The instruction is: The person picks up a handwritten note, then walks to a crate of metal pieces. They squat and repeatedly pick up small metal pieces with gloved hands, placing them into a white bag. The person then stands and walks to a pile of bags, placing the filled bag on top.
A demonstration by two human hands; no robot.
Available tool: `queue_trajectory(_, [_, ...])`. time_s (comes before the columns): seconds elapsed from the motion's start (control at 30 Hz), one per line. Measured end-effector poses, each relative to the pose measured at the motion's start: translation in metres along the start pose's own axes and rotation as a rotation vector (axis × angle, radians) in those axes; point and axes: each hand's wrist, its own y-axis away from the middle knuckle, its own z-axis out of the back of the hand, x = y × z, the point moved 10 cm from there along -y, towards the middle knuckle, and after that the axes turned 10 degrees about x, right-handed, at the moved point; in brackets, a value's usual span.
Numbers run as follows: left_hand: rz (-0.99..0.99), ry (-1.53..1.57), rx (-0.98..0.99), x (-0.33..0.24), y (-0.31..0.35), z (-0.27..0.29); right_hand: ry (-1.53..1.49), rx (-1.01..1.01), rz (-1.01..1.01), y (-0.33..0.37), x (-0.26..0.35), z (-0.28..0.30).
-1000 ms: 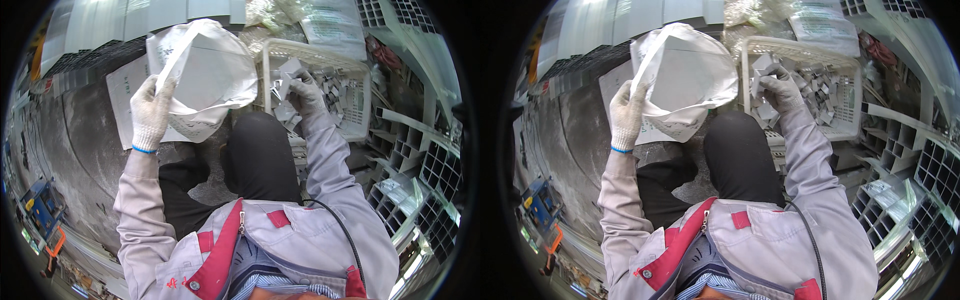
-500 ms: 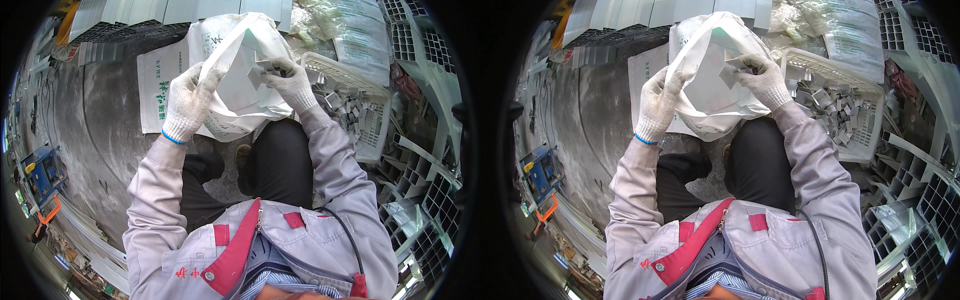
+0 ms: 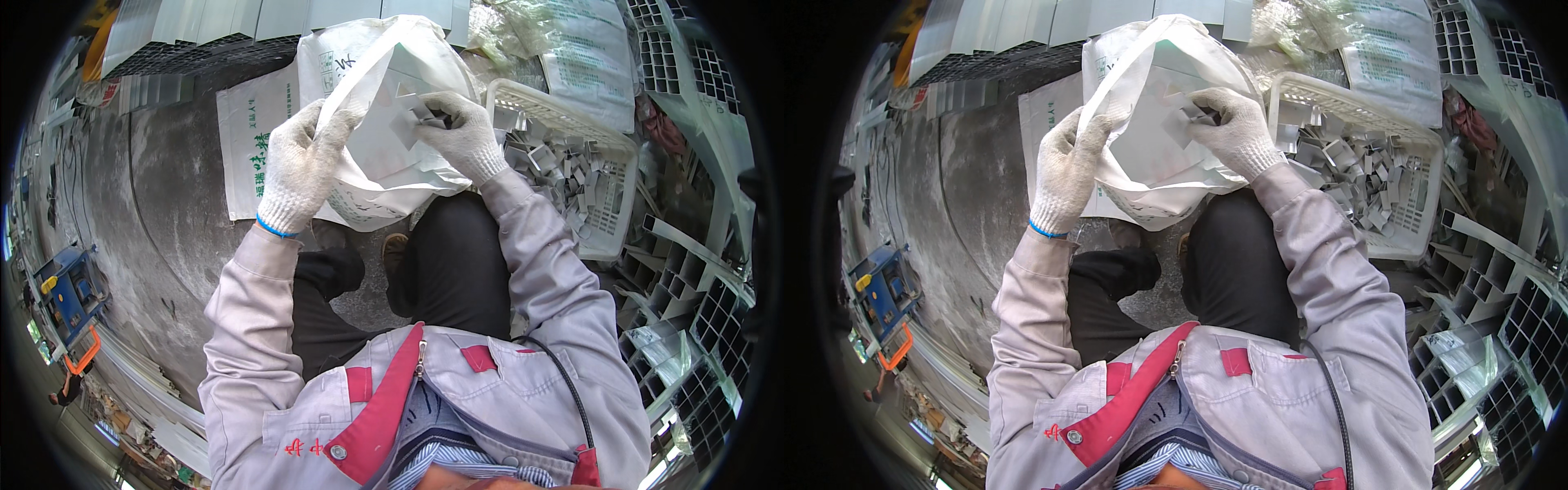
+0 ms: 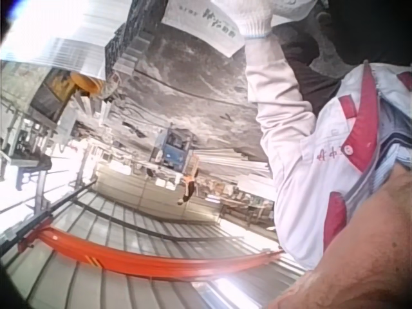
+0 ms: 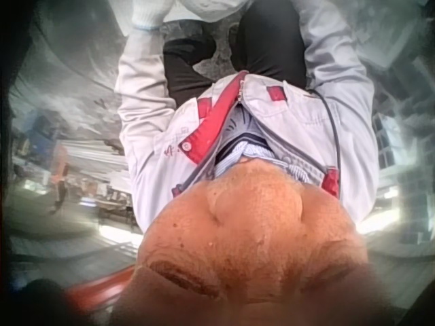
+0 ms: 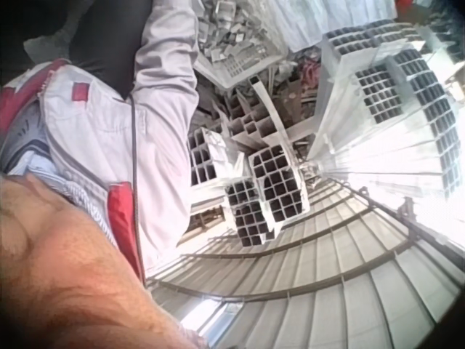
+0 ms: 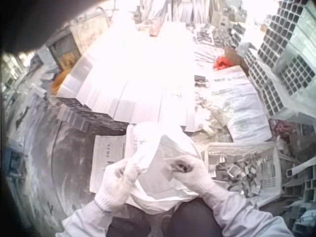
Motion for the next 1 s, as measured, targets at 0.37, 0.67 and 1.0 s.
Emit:
queue_trajectory(0.37, [-0.071, -0.088, 0.049, 0.008, -0.006, -0.011, 0.303, 0.297, 0.099, -0.01, 0.044, -0.056])
queue_trajectory(0.67, [0.049, -0.169, -0.023, 0.029, -0.005, 0.01, 0.227, -0.519, -0.362, 0.149, -0.089, 0.21])
queue_trajectory(1.0, [0.078, -0.251, -0.039, 0.045, -0.011, 0.01, 0.242, -0.255, -0.984, 0.302, -0.37, 0.306])
